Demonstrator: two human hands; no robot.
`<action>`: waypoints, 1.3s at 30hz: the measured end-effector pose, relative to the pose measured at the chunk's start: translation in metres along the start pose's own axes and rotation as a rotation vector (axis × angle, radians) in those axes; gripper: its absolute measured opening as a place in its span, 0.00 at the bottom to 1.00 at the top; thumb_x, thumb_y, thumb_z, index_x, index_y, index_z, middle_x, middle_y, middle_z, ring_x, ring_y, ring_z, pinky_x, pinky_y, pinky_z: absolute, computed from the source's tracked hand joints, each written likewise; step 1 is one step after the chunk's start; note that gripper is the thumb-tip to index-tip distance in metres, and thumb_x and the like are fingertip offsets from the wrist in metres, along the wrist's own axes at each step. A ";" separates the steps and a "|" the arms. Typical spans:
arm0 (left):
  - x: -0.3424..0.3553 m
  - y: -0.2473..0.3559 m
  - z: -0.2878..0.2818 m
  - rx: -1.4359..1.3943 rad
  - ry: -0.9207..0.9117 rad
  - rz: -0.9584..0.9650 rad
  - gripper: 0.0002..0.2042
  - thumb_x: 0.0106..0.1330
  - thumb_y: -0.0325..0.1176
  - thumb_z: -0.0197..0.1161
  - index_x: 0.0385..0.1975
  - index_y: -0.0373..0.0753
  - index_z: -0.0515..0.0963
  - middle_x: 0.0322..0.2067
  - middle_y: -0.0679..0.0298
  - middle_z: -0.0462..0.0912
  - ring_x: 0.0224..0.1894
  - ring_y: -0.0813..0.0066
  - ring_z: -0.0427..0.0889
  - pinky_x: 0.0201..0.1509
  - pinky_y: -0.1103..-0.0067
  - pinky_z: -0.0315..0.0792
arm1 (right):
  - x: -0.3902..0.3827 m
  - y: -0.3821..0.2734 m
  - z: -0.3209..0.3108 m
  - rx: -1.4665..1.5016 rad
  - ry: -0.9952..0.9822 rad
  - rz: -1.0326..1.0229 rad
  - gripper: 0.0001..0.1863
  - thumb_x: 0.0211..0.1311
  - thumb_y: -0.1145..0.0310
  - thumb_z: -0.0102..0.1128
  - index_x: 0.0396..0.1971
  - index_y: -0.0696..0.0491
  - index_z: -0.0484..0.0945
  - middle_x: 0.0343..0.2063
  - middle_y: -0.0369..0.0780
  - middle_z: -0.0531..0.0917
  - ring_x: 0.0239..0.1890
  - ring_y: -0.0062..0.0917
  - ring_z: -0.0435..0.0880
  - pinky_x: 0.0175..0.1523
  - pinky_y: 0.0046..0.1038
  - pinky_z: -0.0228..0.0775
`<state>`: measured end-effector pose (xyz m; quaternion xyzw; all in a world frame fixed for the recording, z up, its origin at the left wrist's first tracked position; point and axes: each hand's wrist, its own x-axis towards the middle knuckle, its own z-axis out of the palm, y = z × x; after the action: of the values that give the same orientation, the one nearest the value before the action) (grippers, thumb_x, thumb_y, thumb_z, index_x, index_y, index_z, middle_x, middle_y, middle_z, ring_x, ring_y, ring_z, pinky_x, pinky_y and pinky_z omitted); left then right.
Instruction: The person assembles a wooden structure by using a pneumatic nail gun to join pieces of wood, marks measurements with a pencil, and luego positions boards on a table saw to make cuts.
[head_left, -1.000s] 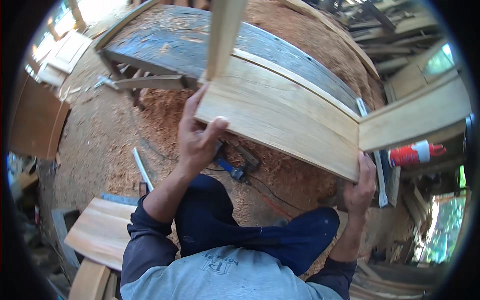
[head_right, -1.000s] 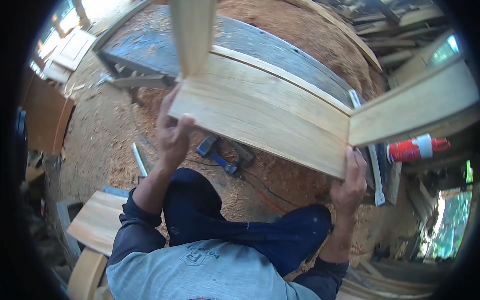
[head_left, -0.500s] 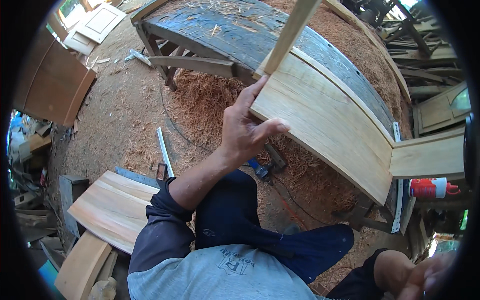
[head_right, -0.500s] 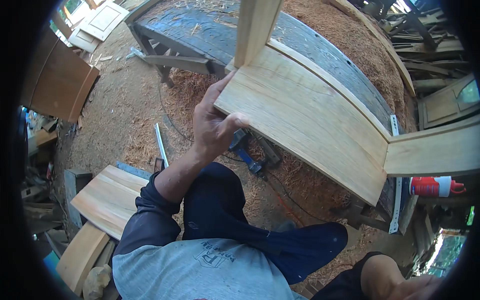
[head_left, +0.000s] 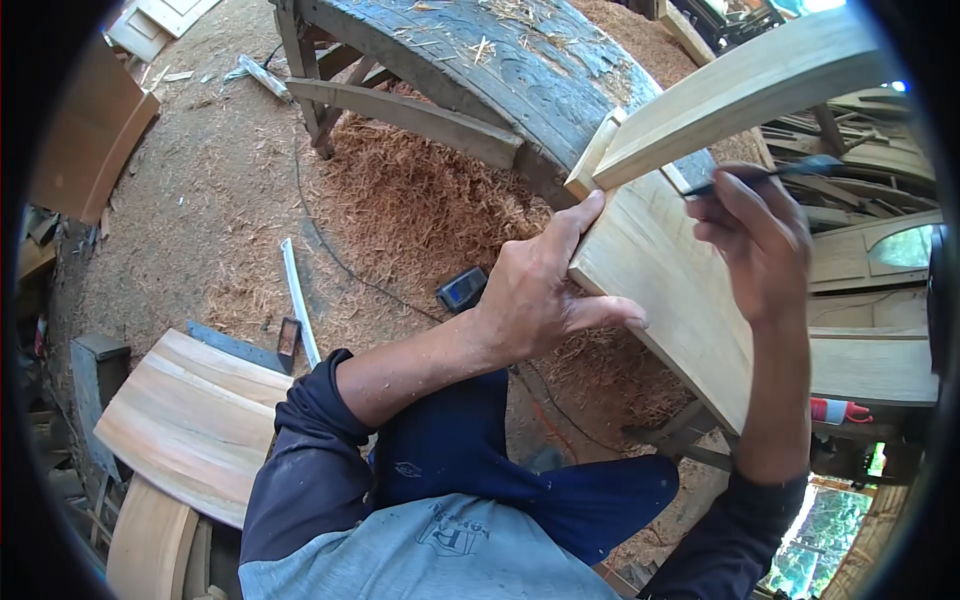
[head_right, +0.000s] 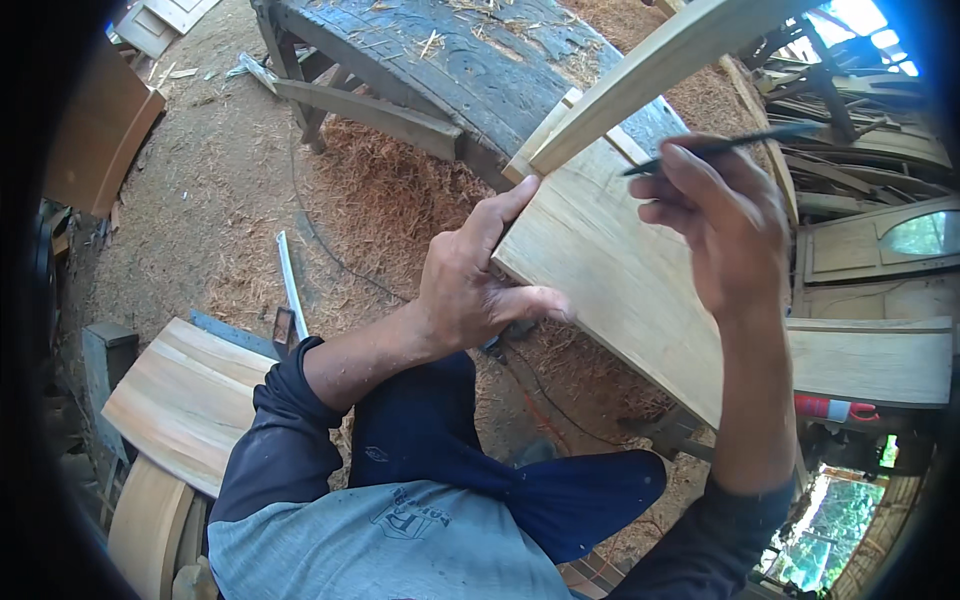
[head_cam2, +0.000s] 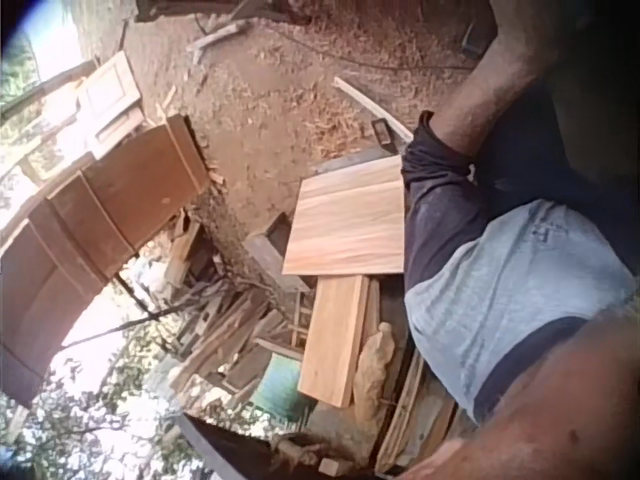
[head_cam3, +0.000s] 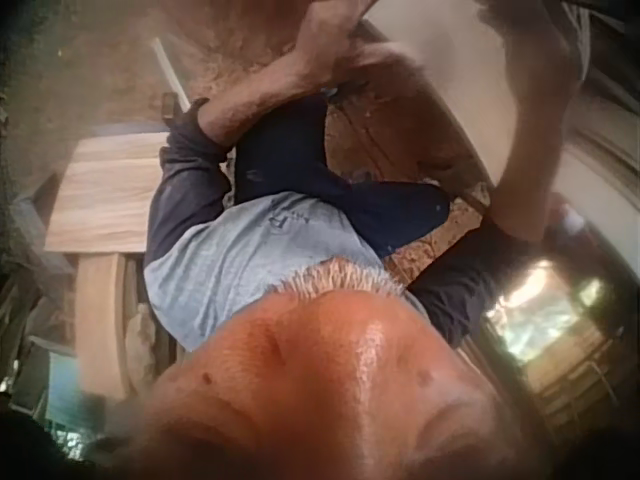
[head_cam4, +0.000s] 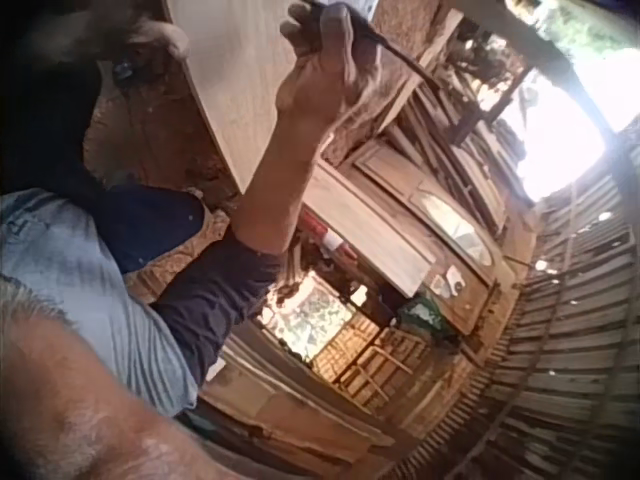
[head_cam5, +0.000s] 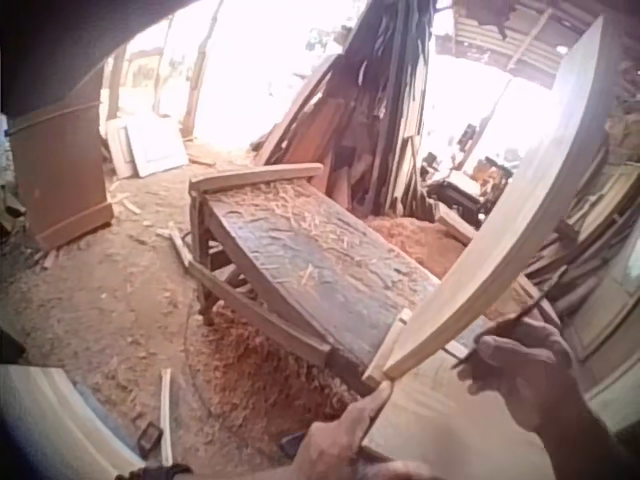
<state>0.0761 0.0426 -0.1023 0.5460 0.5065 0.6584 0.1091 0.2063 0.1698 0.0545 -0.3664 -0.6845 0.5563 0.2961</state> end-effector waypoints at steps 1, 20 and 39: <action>0.000 0.000 0.002 -0.016 0.006 0.005 0.51 0.48 0.56 0.77 0.63 0.24 0.60 0.43 0.41 0.81 0.40 0.52 0.87 0.41 0.68 0.83 | 0.017 0.010 -0.007 0.077 -0.077 0.096 0.09 0.65 0.72 0.63 0.40 0.62 0.79 0.30 0.41 0.84 0.32 0.25 0.87 0.34 0.22 0.80; 0.004 -0.006 0.003 -0.010 0.017 0.090 0.52 0.48 0.57 0.77 0.63 0.23 0.59 0.44 0.39 0.80 0.38 0.51 0.88 0.39 0.66 0.83 | 0.040 0.036 0.010 0.075 -0.132 0.241 0.14 0.57 0.72 0.71 0.39 0.64 0.80 0.30 0.46 0.87 0.22 0.16 0.83 0.19 0.13 0.70; -0.019 0.028 0.010 -0.782 -0.007 -0.640 0.30 0.67 0.28 0.64 0.67 0.36 0.59 0.56 0.57 0.73 0.58 0.66 0.77 0.51 0.73 0.82 | -0.005 0.019 -0.034 0.155 -0.107 -0.051 0.12 0.73 0.66 0.54 0.47 0.57 0.78 0.31 0.40 0.84 0.31 0.19 0.82 0.35 0.22 0.72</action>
<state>0.1028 0.0217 -0.0930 0.2839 0.3634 0.7306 0.5036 0.2401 0.1867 0.0433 -0.2946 -0.6633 0.6186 0.3009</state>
